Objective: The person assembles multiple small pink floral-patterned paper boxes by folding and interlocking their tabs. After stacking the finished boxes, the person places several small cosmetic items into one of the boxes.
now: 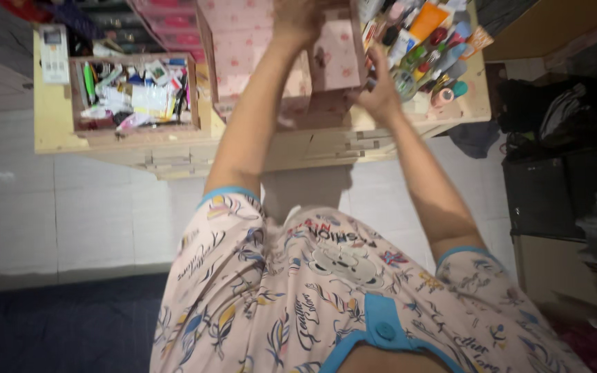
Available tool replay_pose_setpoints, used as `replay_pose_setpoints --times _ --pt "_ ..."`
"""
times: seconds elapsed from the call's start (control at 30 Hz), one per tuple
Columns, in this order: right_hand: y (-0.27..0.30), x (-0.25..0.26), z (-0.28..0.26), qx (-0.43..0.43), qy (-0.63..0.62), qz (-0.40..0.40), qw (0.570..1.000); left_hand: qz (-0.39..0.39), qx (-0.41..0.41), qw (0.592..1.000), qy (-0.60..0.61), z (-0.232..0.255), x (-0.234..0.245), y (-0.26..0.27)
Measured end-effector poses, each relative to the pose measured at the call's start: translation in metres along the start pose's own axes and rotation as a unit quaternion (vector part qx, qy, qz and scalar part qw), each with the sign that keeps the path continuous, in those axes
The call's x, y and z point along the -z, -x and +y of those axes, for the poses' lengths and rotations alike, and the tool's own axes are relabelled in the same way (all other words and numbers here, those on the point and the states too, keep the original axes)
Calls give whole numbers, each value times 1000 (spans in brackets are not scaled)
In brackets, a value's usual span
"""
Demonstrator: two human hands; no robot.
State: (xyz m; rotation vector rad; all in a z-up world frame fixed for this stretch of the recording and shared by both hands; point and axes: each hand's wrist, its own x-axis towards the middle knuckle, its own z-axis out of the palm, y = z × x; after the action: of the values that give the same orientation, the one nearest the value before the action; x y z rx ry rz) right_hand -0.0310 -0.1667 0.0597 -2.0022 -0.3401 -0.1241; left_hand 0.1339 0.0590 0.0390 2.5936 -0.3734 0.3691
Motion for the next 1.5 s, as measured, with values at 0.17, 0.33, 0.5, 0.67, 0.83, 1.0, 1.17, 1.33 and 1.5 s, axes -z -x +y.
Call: replay_pose_setpoints --times 0.17,0.33,0.5,0.67,0.83,1.0,1.17,1.33,1.5 --pt "5 -20 -35 246 476 106 838 -15 -102 995 -13 -18 -15 -64" --pt "-5 -27 -35 286 480 77 825 -78 -105 991 -23 -30 -21 -96" --pt "-3 -31 -32 275 423 74 860 -75 -114 988 72 -45 -28 -92" --pt "-4 -35 -36 267 466 80 840 -63 -107 992 15 -46 -38 -91" --pt "37 -39 -22 115 384 127 907 -50 -123 991 -3 -65 -56 -105" --pt "59 -65 23 -282 -75 126 948 -119 -119 985 -31 -70 -64 -107" --pt "11 -100 54 -217 -608 139 751 -159 -80 983 44 -62 -48 -104" --pt "-18 -124 65 -182 -680 189 685 -179 -107 976 57 -61 -44 -109" --pt "-15 -127 86 -173 -691 192 675 -187 -82 972 114 -66 -52 -110"
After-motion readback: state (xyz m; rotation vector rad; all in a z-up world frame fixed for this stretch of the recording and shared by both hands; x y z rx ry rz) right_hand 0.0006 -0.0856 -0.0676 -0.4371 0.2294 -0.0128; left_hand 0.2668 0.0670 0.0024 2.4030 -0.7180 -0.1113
